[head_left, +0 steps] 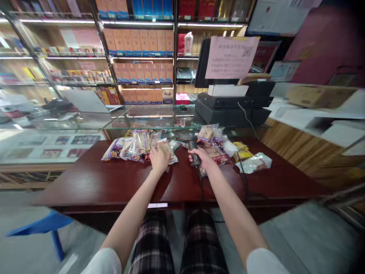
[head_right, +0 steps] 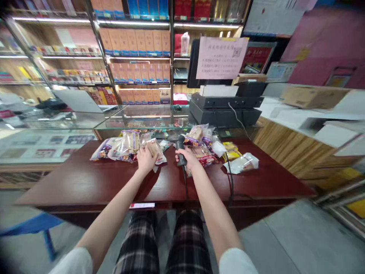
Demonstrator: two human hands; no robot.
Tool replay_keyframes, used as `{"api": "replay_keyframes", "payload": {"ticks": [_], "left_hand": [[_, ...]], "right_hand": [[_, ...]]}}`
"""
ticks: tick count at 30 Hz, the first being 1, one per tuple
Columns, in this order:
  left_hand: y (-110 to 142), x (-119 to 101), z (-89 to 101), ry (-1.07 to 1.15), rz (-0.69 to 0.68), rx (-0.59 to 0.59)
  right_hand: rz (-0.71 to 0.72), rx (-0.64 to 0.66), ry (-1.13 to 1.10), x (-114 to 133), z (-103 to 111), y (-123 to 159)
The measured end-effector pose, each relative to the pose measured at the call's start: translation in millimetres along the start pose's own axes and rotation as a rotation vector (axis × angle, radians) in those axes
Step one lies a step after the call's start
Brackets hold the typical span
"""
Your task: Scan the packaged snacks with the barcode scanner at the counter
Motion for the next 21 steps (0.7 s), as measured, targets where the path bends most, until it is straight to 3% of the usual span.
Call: {"api": "replay_keyframes", "payload": {"ticks": [6,9,12,15,19,21], "left_hand": [[-22,-26,-2.5,-0.067,-0.034,-0.042],[-28,-35,-8.3,-0.074,-0.153,-0.069],[-35,-33,-22.1,0.027,-0.289,-0.012],[-43,-20,-32.0,0.305,-0.358,0.032],[-54,12,-36.3,0.844,-0.221,0.014],[-58,18,-36.6,1.15,-0.205,0.01]], "right_hand": [[-0.033,0.199,0.008,3,-6,-7],[0.015,0.189,-0.012,-4,-2,-12],[0.038,0.133,-0.06,-10,11,-16],[0.005,0.09,-0.039,-13,24,-16],[-0.025,0.057,0.03,-13,29,-11],[-0.001,0.054,0.013,-11,25,-8]]}}
Point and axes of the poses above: each hand's wrist, its own y-axis away from the middle knuckle, its own z-axis out of the back of the hand, x = y × z, the point moved 8 cm from there along -y, towards the middle knuckle, and after that the axes turned 8 degrees about x, right-handed, at the moved point
